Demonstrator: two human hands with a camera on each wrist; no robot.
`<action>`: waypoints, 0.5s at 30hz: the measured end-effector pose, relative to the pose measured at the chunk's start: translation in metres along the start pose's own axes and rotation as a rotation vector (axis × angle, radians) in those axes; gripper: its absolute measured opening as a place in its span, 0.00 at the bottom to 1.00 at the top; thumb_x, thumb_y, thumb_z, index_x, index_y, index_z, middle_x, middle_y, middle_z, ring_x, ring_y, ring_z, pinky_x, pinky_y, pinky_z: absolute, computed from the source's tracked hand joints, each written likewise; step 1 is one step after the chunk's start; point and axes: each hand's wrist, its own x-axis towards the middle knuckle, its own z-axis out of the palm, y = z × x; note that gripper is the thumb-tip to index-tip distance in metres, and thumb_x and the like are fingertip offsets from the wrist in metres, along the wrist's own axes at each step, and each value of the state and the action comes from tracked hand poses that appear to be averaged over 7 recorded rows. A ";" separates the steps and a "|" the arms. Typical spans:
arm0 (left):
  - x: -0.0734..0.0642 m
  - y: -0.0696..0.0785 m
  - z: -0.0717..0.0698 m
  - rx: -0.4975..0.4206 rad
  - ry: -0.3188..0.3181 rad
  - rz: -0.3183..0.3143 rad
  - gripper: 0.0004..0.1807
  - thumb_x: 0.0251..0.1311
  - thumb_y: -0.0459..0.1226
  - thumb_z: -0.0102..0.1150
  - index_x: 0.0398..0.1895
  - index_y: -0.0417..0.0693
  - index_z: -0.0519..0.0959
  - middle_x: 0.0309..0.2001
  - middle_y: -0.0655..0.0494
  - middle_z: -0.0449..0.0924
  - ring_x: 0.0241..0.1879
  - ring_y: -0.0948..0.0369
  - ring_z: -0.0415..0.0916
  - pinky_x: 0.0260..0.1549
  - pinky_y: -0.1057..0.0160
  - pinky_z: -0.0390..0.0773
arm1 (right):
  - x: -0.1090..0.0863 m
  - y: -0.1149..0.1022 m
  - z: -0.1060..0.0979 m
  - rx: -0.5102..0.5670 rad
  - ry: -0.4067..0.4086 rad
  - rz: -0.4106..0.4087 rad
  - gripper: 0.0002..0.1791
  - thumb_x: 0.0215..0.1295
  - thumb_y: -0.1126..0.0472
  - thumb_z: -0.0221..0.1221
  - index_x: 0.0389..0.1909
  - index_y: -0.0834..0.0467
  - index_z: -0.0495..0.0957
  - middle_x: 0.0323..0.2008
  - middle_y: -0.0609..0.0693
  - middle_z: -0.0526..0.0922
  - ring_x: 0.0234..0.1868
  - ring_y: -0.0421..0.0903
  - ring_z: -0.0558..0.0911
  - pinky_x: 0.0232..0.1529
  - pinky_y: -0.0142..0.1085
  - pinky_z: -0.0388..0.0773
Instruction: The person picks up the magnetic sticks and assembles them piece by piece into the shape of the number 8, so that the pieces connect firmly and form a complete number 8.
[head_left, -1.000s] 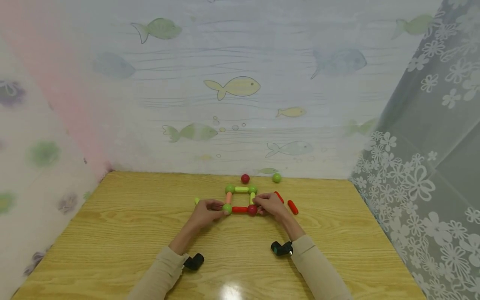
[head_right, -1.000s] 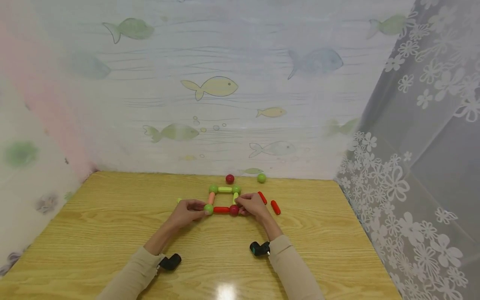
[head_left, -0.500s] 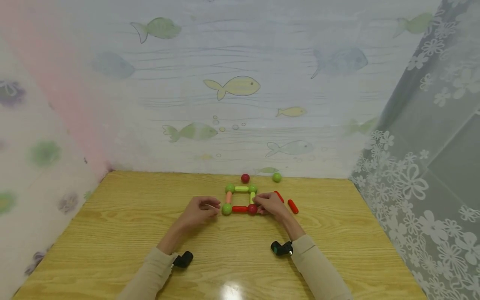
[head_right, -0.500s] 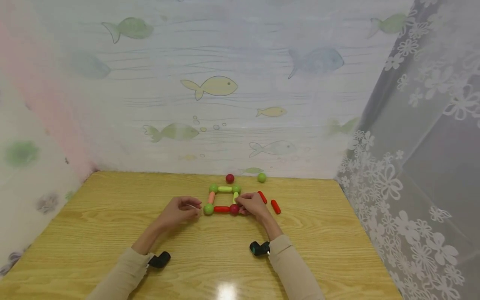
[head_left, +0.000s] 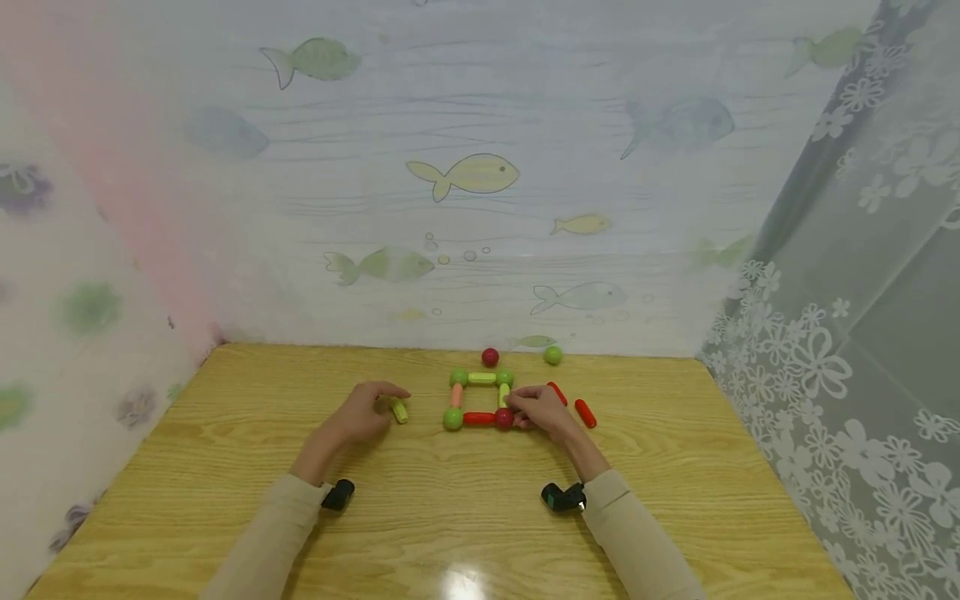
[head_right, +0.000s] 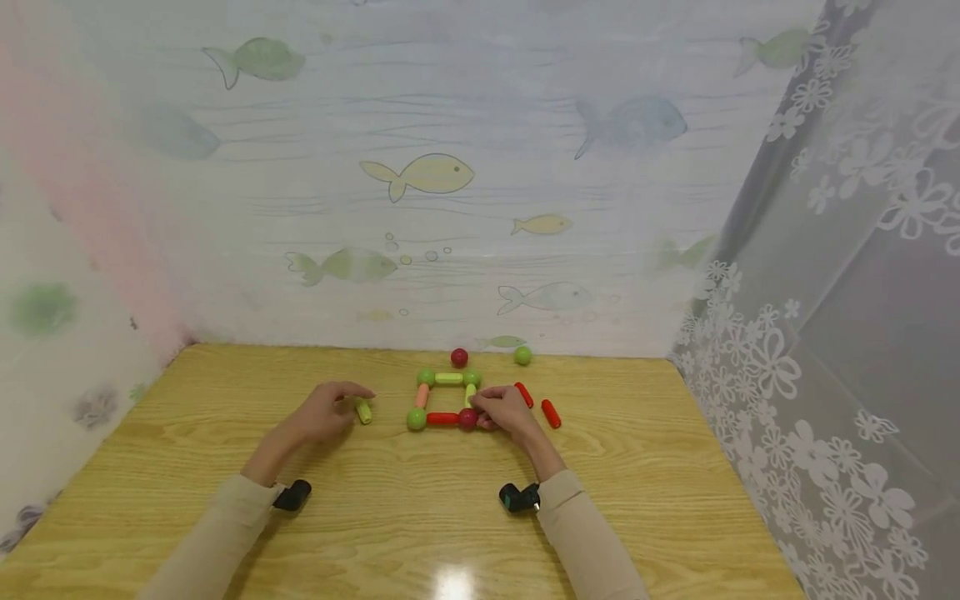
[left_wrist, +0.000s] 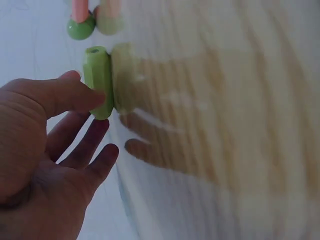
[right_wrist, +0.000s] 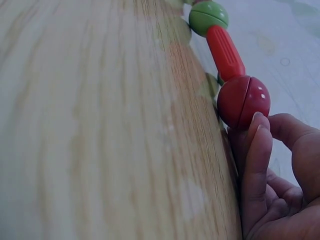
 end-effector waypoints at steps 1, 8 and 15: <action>0.000 -0.002 0.000 0.028 -0.009 0.005 0.23 0.60 0.18 0.52 0.57 0.34 0.81 0.59 0.36 0.78 0.66 0.35 0.69 0.60 0.37 0.74 | 0.000 0.000 0.000 0.004 -0.005 -0.001 0.19 0.72 0.59 0.62 0.55 0.70 0.80 0.28 0.48 0.82 0.24 0.37 0.78 0.25 0.25 0.77; -0.005 0.004 0.000 0.176 -0.047 -0.026 0.11 0.66 0.28 0.63 0.50 0.36 0.86 0.47 0.46 0.84 0.47 0.49 0.81 0.47 0.49 0.83 | -0.009 -0.012 -0.003 0.000 -0.069 -0.005 0.21 0.73 0.61 0.60 0.58 0.73 0.77 0.31 0.50 0.83 0.26 0.38 0.80 0.29 0.28 0.80; -0.031 0.022 0.022 0.196 -0.155 0.010 0.07 0.64 0.29 0.65 0.42 0.35 0.86 0.35 0.51 0.84 0.30 0.64 0.74 0.32 0.61 0.77 | -0.030 -0.015 0.004 -0.053 -0.090 -0.010 0.20 0.73 0.62 0.60 0.57 0.73 0.78 0.30 0.50 0.84 0.26 0.39 0.81 0.31 0.29 0.80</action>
